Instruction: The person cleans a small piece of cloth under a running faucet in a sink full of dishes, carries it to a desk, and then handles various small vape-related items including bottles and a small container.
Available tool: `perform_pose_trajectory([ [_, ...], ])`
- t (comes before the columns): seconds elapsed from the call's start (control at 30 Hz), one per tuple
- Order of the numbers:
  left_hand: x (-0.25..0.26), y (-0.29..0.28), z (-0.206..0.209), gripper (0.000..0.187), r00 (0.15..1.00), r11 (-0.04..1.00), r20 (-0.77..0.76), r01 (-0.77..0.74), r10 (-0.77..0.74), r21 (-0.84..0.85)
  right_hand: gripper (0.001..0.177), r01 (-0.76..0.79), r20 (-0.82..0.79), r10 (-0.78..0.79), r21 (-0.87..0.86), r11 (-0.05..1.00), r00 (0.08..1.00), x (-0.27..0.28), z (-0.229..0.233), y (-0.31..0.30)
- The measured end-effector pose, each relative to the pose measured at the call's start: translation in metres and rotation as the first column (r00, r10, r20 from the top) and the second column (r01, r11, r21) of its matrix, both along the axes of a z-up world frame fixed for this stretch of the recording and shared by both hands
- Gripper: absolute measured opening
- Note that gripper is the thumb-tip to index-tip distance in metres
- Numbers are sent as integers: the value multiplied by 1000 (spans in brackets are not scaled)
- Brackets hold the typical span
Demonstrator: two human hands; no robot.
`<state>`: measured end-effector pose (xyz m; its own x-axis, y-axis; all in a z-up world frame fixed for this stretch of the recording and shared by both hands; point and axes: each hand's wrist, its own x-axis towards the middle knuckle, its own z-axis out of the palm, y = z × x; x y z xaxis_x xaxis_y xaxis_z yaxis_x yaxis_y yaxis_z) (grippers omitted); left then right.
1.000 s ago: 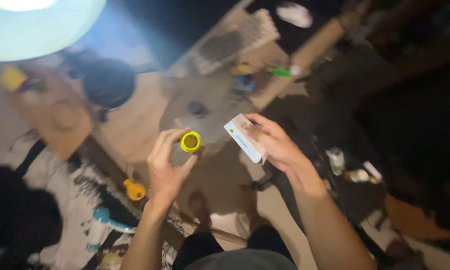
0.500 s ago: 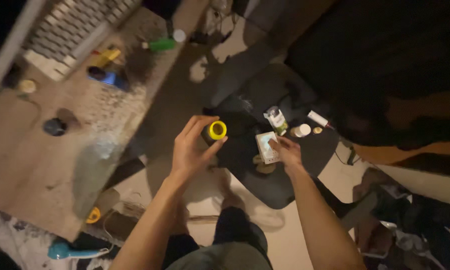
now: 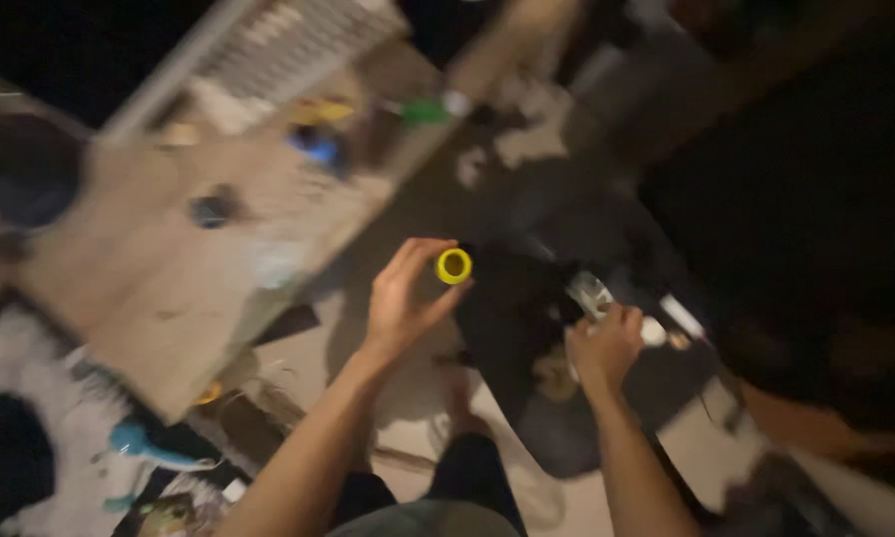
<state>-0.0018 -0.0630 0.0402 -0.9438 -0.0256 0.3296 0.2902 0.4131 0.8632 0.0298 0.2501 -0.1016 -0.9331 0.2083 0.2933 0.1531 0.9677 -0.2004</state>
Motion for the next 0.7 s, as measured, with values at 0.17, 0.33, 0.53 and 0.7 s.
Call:
perform_pose_trajectory([
  [0.17,29,-86,47,45,957,957,-93,-283,277,-66,9,-484,-209,445,-517,705,871,-59,107,-133],
  [0.33,78,-180,61,46,876,879,-90,-477,473,-26,8,-786,-476,627,-409,464,617,-74,187,-297],
  [0.53,114,-274,43,44,774,774,0,-633,633,-6,21,-906,-139,925,-295,303,354,-104,85,-476],
  [0.7,128,-333,20,42,787,786,-40,-617,616,-44,52,-782,354,726,21,623,589,-159,-11,-569],
])
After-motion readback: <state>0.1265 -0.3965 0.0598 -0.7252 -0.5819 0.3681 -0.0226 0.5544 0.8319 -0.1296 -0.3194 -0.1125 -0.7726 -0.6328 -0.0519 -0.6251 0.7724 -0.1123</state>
